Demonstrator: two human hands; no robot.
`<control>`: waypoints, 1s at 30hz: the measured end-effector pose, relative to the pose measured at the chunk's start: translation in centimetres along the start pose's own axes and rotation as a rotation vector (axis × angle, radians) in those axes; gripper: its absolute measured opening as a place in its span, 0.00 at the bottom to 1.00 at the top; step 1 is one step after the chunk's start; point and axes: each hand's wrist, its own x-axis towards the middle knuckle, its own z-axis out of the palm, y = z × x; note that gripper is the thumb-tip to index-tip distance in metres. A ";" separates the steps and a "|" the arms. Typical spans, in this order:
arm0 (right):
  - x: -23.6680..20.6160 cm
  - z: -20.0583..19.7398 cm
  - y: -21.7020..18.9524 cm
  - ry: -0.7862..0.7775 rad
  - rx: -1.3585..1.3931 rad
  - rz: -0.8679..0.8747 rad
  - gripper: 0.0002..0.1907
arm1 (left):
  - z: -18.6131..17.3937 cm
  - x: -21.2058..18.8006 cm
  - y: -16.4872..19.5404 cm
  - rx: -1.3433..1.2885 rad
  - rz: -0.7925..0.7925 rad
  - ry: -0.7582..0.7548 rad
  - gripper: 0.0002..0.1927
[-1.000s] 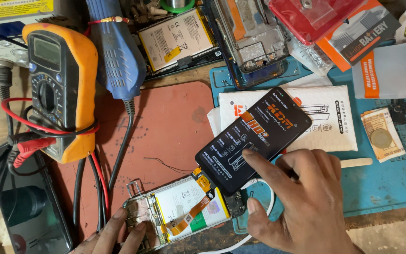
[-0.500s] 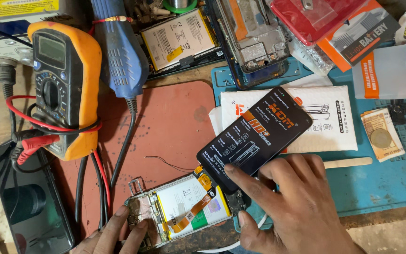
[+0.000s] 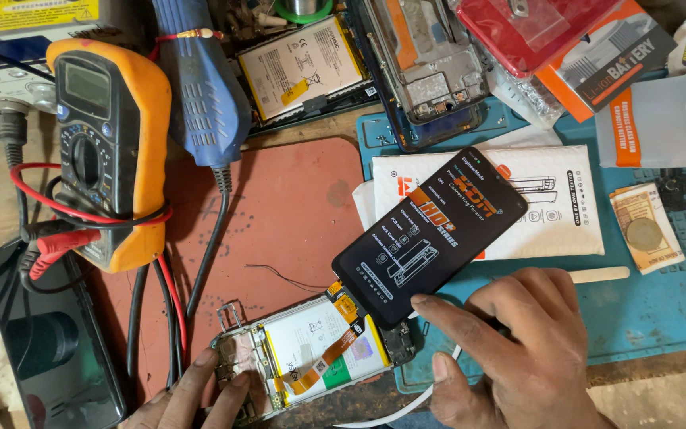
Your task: The person works on a disassembled smartphone, testing the screen by swiping and tapping, then removes and reinserts the SIM card tray. They continue to test the screen and power button while the device remains open on the workbench.
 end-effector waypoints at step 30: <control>0.0 0.3 0.6 -0.090 -0.037 -0.097 0.21 | 2.6 -1.6 -0.7 0.011 -0.021 0.044 0.18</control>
